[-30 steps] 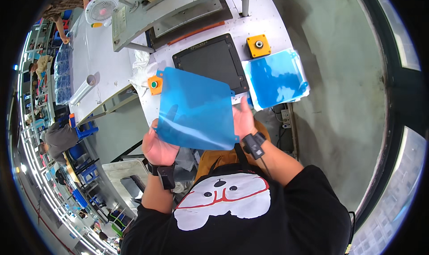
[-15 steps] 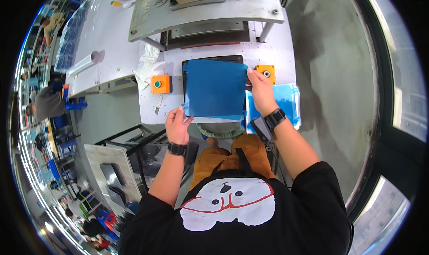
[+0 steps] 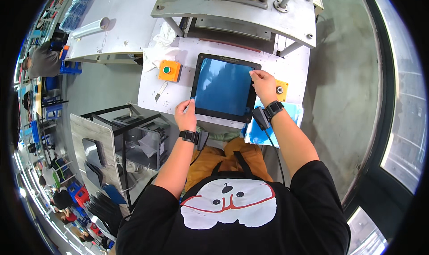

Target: The person is peeling protective films and assembling plastic/metal housing components for electronic devices using industrial presses.

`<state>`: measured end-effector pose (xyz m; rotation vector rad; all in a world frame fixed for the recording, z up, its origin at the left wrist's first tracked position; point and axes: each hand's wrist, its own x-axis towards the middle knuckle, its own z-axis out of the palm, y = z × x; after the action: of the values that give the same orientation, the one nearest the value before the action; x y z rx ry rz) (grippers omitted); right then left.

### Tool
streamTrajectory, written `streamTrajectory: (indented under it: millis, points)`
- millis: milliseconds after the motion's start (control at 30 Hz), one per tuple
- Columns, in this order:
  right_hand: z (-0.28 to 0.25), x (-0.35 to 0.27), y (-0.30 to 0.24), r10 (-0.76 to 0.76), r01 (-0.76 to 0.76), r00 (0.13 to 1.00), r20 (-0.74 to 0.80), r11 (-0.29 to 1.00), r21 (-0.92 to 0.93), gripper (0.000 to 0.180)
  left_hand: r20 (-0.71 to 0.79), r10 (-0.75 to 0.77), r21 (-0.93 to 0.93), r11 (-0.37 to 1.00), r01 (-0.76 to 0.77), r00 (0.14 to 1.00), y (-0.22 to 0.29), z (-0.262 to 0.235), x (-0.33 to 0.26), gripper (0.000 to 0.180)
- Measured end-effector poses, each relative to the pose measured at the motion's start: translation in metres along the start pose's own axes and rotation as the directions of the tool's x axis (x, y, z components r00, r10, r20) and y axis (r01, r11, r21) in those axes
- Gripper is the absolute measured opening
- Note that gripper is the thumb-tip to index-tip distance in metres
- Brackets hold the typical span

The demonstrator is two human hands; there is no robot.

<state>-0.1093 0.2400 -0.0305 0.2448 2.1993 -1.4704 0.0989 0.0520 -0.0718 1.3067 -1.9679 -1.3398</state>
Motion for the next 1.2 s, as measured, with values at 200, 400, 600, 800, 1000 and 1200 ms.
streamTrajectory:
  millis: [200,400,600,800,1000,1200]
  points:
    - [-0.007,-0.011,-0.006,-0.048,0.048,0.999,0.000,0.991,0.122,0.023,0.039,0.021,-0.201,0.980,-0.013,0.999,0.013,-0.010,-0.010,0.018]
    - [-0.011,-0.007,0.001,0.032,-0.034,0.999,0.012,0.988,0.154,0.022,0.036,0.010,-0.112,0.994,-0.006,0.999,0.000,-0.009,-0.006,0.019]
    - [-0.005,0.003,0.007,-0.077,0.076,0.997,-0.024,0.995,-0.065,0.027,0.021,0.044,0.041,0.998,-0.044,0.999,-0.001,0.003,0.002,0.022]
    - [-0.005,0.004,-0.002,-0.052,0.040,0.997,-0.058,0.979,-0.200,0.036,-0.020,-0.044,-0.040,0.998,0.043,0.999,-0.010,0.007,0.002,0.024]
    - [-0.019,0.004,-0.006,-0.116,0.085,0.991,-0.059,0.922,-0.378,0.034,0.075,0.136,0.017,0.990,-0.137,0.988,0.005,-0.003,0.009,0.019]
    - [-0.037,0.014,-0.001,-0.479,0.481,0.864,0.157,0.689,-0.542,0.018,0.212,0.501,0.281,0.791,-0.543,0.839,0.018,-0.019,0.030,0.010]
